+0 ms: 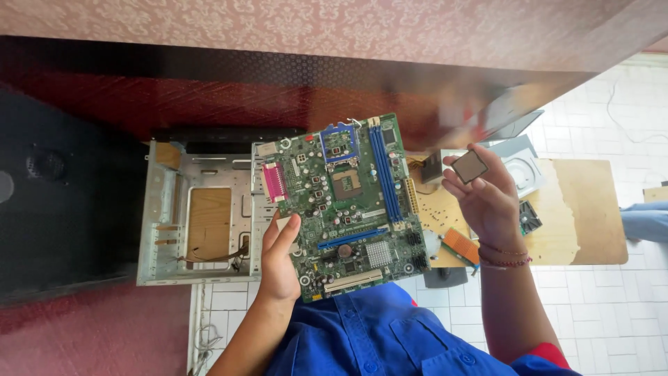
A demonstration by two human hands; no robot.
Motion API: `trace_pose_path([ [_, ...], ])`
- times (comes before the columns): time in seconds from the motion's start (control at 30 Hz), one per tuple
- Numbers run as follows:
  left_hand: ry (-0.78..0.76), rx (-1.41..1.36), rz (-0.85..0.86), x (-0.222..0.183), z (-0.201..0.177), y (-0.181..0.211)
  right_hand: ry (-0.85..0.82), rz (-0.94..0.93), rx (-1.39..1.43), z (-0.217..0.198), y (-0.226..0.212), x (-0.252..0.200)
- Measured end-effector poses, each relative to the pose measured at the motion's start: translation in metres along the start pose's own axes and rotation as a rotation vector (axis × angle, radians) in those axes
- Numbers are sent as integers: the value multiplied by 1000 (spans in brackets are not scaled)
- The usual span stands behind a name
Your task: The person is inspecting a computer motherboard and handling associated components like the CPU and RAM at a repair station.
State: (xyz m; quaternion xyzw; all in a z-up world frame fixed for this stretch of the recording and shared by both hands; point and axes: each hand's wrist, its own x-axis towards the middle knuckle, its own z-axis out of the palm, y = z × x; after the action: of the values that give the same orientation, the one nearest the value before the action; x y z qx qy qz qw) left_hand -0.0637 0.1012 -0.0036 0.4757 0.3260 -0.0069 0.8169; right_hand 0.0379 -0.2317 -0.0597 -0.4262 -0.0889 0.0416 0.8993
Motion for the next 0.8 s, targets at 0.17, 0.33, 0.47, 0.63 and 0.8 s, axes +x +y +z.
trace_pose_path([
  [0.17,15,15,35,8,-28,-10,-259,-113,123,24,22,13],
  [0.33,-19,6,41,9,-45,-7,-565,-237,51,77,32,23],
  [0.47,11,21,20,5,-52,2,-590,-295,-201,155,17,8],
  [0.63,4,22,10,13,-65,6,-453,-428,-407,199,21,-9],
  [0.8,-2,33,-4,14,-65,10,-356,-455,-471,215,26,-24],
])
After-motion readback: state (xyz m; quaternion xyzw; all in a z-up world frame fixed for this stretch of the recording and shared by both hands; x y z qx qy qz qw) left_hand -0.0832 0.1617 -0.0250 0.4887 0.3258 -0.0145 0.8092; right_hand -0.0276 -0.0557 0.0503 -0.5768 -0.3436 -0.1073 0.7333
